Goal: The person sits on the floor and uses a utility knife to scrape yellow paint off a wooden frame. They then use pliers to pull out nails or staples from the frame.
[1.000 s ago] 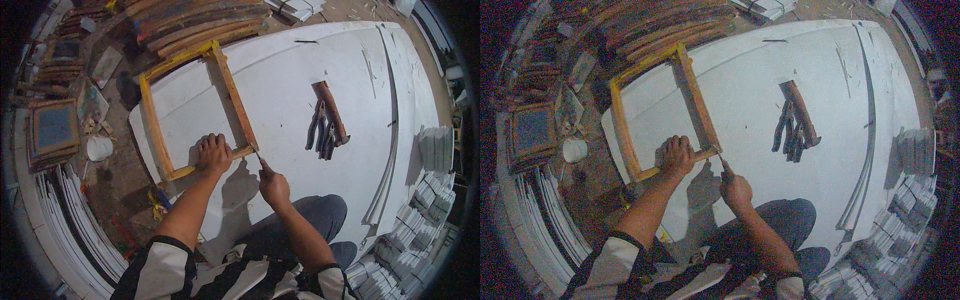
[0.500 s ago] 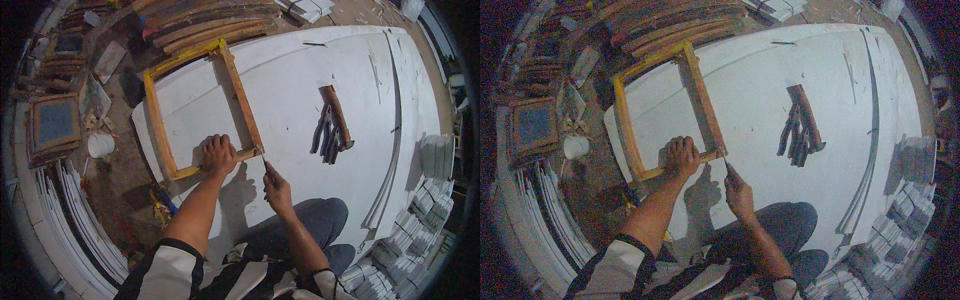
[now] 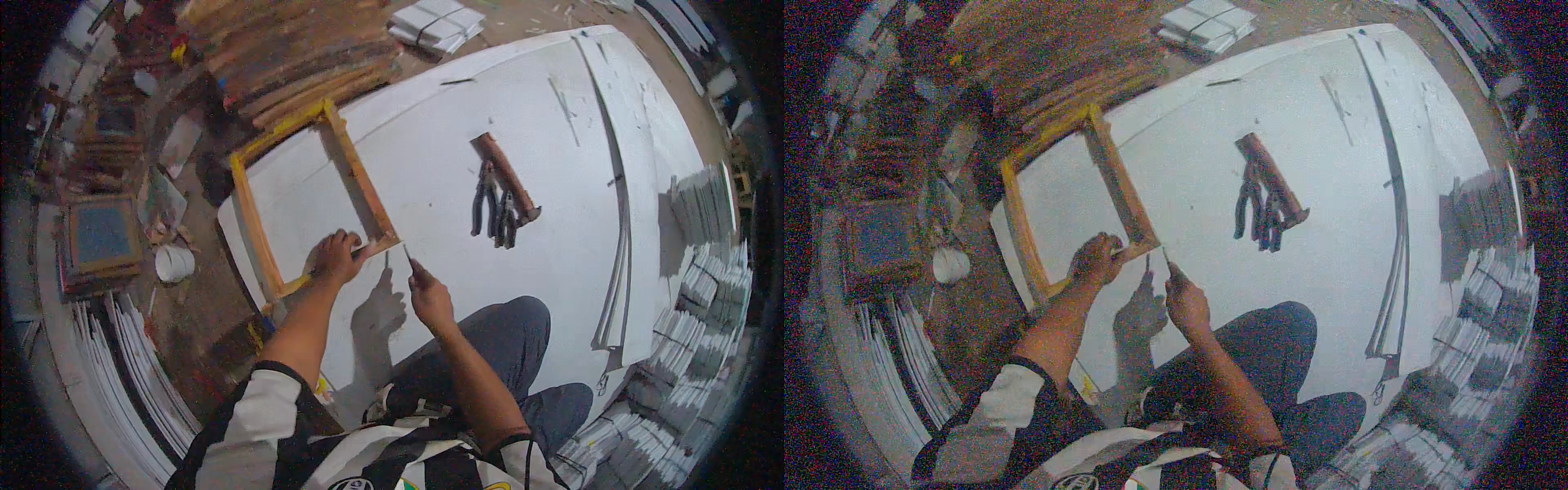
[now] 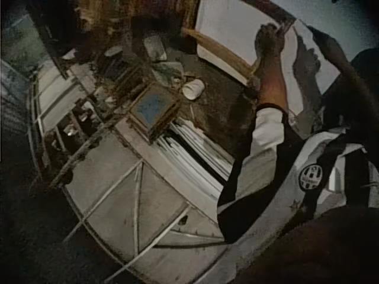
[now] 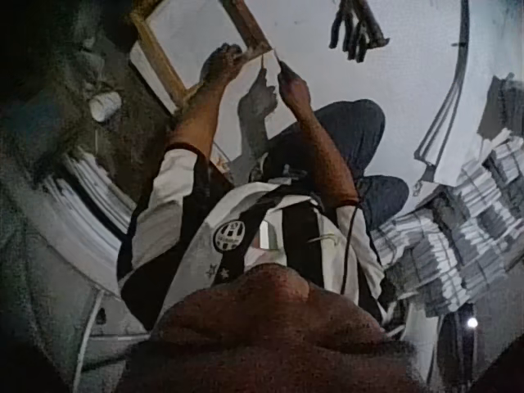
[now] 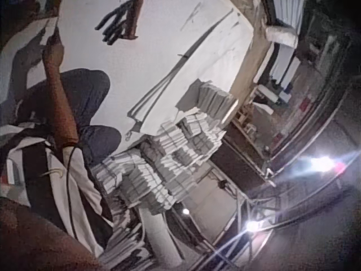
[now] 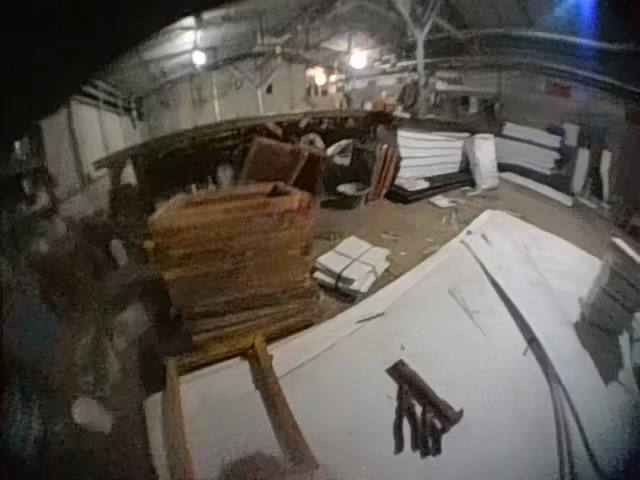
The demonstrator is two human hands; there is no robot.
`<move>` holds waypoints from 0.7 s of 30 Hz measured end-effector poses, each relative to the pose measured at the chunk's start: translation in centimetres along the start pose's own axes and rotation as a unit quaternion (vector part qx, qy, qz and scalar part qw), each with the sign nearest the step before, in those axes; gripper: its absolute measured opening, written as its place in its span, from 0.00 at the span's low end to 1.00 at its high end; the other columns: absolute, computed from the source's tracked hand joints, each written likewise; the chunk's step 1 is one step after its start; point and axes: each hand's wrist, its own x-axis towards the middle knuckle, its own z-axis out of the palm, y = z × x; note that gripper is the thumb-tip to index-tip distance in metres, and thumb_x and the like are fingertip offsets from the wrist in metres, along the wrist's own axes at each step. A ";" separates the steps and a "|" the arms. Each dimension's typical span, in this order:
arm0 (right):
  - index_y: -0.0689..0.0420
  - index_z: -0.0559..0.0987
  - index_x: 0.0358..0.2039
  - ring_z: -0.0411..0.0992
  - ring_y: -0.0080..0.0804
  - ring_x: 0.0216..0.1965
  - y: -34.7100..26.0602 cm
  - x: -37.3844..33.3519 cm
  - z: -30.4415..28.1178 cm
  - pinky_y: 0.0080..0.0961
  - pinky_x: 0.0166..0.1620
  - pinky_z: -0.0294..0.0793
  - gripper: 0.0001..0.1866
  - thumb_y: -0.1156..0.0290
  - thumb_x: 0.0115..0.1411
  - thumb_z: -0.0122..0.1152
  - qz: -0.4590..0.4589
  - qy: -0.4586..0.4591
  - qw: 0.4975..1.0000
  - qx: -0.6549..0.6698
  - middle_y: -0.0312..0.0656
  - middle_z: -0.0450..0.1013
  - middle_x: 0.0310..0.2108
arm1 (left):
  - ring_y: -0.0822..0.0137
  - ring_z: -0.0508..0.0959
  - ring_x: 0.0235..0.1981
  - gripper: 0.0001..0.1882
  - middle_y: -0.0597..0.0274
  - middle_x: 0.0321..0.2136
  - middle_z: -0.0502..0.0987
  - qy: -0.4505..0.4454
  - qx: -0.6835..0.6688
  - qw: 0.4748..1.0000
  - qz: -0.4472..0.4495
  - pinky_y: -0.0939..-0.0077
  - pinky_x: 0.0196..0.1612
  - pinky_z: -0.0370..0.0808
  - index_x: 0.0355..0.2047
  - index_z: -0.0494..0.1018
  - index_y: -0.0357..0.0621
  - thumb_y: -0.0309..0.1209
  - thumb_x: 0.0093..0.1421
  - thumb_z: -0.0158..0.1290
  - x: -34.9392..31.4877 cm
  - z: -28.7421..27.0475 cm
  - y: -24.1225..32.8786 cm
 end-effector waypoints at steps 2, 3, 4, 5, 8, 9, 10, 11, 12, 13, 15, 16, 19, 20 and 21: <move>0.41 0.68 0.70 0.80 0.63 0.39 -0.6 -0.7 -1.3 0.58 0.43 0.79 0.26 0.62 0.72 0.52 0.029 -0.019 0.999 -0.004 0.57 0.81 0.42 | 0.49 0.76 0.48 0.25 0.52 0.43 0.75 -0.003 0.084 0.996 0.031 0.50 0.50 0.74 0.46 0.79 0.50 0.57 0.65 0.55 -1.0 1.2 0.0; 0.41 0.68 0.70 0.80 0.64 0.39 -1.0 -1.4 -1.7 0.59 0.43 0.79 0.26 0.62 0.72 0.52 0.047 -0.035 0.998 -0.007 0.57 0.81 0.42 | 0.48 0.76 0.48 0.26 0.52 0.43 0.75 -0.011 0.124 0.991 0.041 0.51 0.49 0.75 0.47 0.79 0.51 0.58 0.64 0.56 -1.7 1.6 -0.3; 0.39 0.68 0.70 0.80 0.64 0.39 -0.4 -2.2 -2.5 0.60 0.43 0.78 0.27 0.62 0.72 0.53 0.024 -0.016 0.999 -0.028 0.59 0.81 0.40 | 0.48 0.77 0.47 0.28 0.52 0.43 0.75 -0.017 0.107 0.993 0.039 0.49 0.46 0.76 0.49 0.79 0.50 0.59 0.63 0.57 -1.7 2.0 1.4; 0.39 0.68 0.70 0.80 0.65 0.38 -0.3 -2.5 -2.5 0.60 0.42 0.78 0.27 0.62 0.72 0.52 0.015 -0.012 1.000 -0.022 0.59 0.81 0.39 | 0.47 0.77 0.46 0.27 0.53 0.43 0.76 0.007 0.088 0.995 0.041 0.49 0.45 0.77 0.49 0.79 0.50 0.59 0.63 0.57 -1.8 3.0 1.7; 0.37 0.67 0.71 0.79 0.65 0.35 1.2 -2.8 -2.5 0.61 0.40 0.78 0.26 0.61 0.72 0.51 0.013 0.010 0.999 -0.033 0.59 0.81 0.35 | 0.47 0.78 0.45 0.24 0.54 0.42 0.76 0.045 0.051 0.997 0.022 0.47 0.47 0.77 0.48 0.78 0.50 0.56 0.66 0.55 -0.8 5.1 4.2; 0.37 0.66 0.71 0.79 0.65 0.34 1.7 -2.7 -2.5 0.62 0.39 0.77 0.27 0.61 0.72 0.51 0.020 0.012 0.999 -0.043 0.59 0.81 0.35 | 0.44 0.78 0.45 0.24 0.50 0.43 0.76 0.029 0.035 0.999 0.027 0.46 0.48 0.77 0.50 0.77 0.48 0.54 0.68 0.52 -0.5 4.6 4.4; 0.37 0.65 0.71 0.79 0.65 0.34 1.8 -2.5 -2.7 0.62 0.38 0.77 0.27 0.61 0.73 0.51 0.026 0.010 0.998 -0.054 0.59 0.81 0.34 | 0.41 0.78 0.46 0.24 0.46 0.44 0.76 0.012 0.018 0.999 0.030 0.44 0.49 0.76 0.51 0.76 0.46 0.53 0.70 0.49 -0.3 4.2 4.3; 0.37 0.65 0.71 0.79 0.65 0.33 1.8 -2.2 -2.9 0.62 0.38 0.77 0.27 0.61 0.73 0.51 0.031 0.008 0.997 -0.064 0.59 0.81 0.34 | 0.37 0.77 0.46 0.24 0.42 0.44 0.77 -0.004 0.001 0.999 0.032 0.42 0.50 0.76 0.52 0.75 0.44 0.51 0.73 0.46 -0.1 3.9 4.3; 0.36 0.65 0.72 0.79 0.64 0.33 1.8 -1.9 -3.3 0.62 0.37 0.77 0.27 0.61 0.73 0.51 0.033 0.005 0.997 -0.068 0.59 0.80 0.33 | 0.37 0.78 0.46 0.24 0.42 0.44 0.77 -0.007 -0.005 0.999 0.034 0.42 0.50 0.76 0.52 0.74 0.44 0.51 0.73 0.45 0.0 3.7 4.6; 0.36 0.64 0.72 0.79 0.64 0.32 1.8 -1.5 -3.3 0.62 0.37 0.77 0.27 0.61 0.73 0.51 0.037 -0.001 0.997 -0.069 0.59 0.80 0.32 | 0.37 0.78 0.46 0.23 0.42 0.44 0.77 -0.013 -0.009 0.999 0.036 0.43 0.50 0.76 0.52 0.74 0.44 0.50 0.74 0.44 -0.1 2.7 5.3; 0.36 0.66 0.71 0.79 0.64 0.33 0.9 -0.9 -3.2 0.61 0.37 0.77 0.27 0.61 0.72 0.52 0.056 -0.013 0.996 -0.069 0.58 0.80 0.32 | 0.38 0.78 0.46 0.23 0.42 0.43 0.77 -0.012 -0.019 0.999 0.035 0.43 0.50 0.76 0.52 0.74 0.43 0.50 0.74 0.42 -0.2 2.5 5.6; 0.36 0.68 0.70 0.79 0.64 0.33 -0.1 -0.4 -3.1 0.60 0.38 0.77 0.26 0.60 0.72 0.53 0.068 -0.020 0.995 -0.068 0.58 0.80 0.33 | 0.38 0.78 0.45 0.24 0.42 0.43 0.77 -0.005 -0.023 0.999 0.031 0.44 0.50 0.76 0.52 0.74 0.43 0.50 0.74 0.42 -0.2 2.8 5.5; 0.36 0.70 0.69 0.79 0.64 0.33 -1.8 0.2 -2.2 0.59 0.38 0.76 0.25 0.61 0.71 0.53 0.072 -0.026 0.994 -0.081 0.58 0.80 0.31 | 0.43 0.78 0.47 0.22 0.48 0.42 0.78 0.018 -0.032 0.999 0.007 0.46 0.49 0.77 0.49 0.77 0.48 0.52 0.73 0.45 0.1 4.7 4.3; 0.37 0.70 0.68 0.79 0.64 0.32 -1.9 0.3 -1.9 0.59 0.37 0.76 0.25 0.61 0.72 0.53 0.068 -0.026 0.993 -0.089 0.58 0.80 0.31 | 0.46 0.79 0.48 0.21 0.51 0.42 0.78 0.025 -0.034 0.999 -0.003 0.48 0.48 0.77 0.48 0.78 0.51 0.52 0.72 0.46 0.2 5.5 3.9; 0.37 0.70 0.69 0.79 0.65 0.32 -1.8 0.4 -1.5 0.60 0.37 0.76 0.25 0.61 0.72 0.53 0.060 -0.020 0.995 -0.080 0.58 0.80 0.30 | 0.46 0.79 0.47 0.22 0.51 0.42 0.78 0.032 -0.028 0.999 0.001 0.47 0.48 0.77 0.48 0.78 0.51 0.53 0.72 0.45 0.3 6.3 3.3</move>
